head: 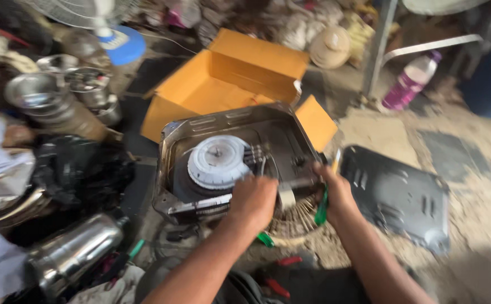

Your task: The person repairs an appliance by using a screwdriver to unscrew components from the metal casing, handling wires with pliers, and cutting wires with snips.

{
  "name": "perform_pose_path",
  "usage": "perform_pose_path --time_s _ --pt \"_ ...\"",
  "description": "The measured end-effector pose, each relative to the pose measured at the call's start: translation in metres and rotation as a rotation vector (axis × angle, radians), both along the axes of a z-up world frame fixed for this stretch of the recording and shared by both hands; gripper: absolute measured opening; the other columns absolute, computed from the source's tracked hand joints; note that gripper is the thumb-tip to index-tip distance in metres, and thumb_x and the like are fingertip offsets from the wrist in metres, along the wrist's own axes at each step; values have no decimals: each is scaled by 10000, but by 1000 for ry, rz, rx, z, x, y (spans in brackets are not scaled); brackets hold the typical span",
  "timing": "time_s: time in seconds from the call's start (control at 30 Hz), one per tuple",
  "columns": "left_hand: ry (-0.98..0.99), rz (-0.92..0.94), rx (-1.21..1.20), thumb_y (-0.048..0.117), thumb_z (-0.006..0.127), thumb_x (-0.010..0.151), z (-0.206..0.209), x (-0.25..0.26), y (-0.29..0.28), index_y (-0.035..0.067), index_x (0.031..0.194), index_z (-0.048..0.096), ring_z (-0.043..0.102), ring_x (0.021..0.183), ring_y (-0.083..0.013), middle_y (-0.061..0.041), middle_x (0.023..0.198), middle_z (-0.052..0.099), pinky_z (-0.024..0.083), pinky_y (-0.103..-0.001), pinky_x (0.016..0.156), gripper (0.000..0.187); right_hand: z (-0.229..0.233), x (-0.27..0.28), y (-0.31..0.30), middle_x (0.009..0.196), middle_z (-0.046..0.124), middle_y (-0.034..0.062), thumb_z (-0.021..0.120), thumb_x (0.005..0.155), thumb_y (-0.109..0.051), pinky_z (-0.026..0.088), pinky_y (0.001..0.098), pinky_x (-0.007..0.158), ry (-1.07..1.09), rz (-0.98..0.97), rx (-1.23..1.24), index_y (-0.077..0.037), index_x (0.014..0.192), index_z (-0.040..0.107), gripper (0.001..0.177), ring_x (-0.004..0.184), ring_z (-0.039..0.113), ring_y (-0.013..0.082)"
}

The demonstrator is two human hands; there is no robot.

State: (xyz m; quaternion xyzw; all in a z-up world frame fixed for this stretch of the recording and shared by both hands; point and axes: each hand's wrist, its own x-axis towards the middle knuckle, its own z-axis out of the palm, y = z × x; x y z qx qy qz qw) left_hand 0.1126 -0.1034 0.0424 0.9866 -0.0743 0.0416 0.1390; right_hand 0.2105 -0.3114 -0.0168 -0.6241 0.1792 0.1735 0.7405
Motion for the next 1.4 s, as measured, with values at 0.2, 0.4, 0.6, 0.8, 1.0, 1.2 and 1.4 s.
perform_pose_path --time_s 0.2,0.4,0.6,0.8,1.0,1.2,1.4 --pt "136 39 -69 28 727 760 3 49 -50 82 991 729 717 950 -380 -185 973 744 577 -486 820 237 -1 33 -28 775 569 64 682 904 -364 431 335 452 -144 -74 25 -28 1070 626 379 522 516 166" --pt "216 26 -14 81 765 789 -9 58 -63 34 1113 651 693 1045 -369 -192 1088 720 557 -469 892 347 -13 -25 -72 966 629 128 509 921 -10 571 345 597 -171 -68 251 32 1366 506 447 699 639 182" --pt "-228 -136 -119 78 781 640 -20 53 -75 38 1256 562 589 1153 -399 -216 1207 659 434 -505 982 655 -11 -138 -98 722 650 84 627 976 -206 434 304 431 -36 119 -166 -139 1445 562 478 482 516 145" --pt "52 -94 -202 148 766 700 -23 66 -78 69 1209 665 606 1165 -378 -196 1156 685 466 -457 1025 526 -37 -150 -99 717 624 -8 657 943 -160 431 225 477 -210 231 -156 -160 1448 598 509 522 498 60" --pt "74 -86 -339 175 761 675 -22 69 -79 72 1030 752 681 1006 -358 -143 1032 754 542 -448 882 370 -43 -141 -96 697 638 17 636 944 -161 438 233 474 -182 213 -139 -162 1445 590 503 502 497 76" --pt "280 -23 -484 178 730 763 -38 85 -74 111 1048 775 766 831 -291 -166 896 775 582 -380 787 297 -42 -133 -97 730 670 52 575 976 -210 420 245 445 -69 229 47 -152 1448 582 475 511 531 102" --pt "312 -5 -487 137 722 806 -50 95 -76 103 1061 775 751 825 -257 -156 892 772 565 -380 782 263 -24 -121 -104 723 608 41 508 974 -287 373 265 414 277 96 493 -156 1402 541 449 475 471 120"
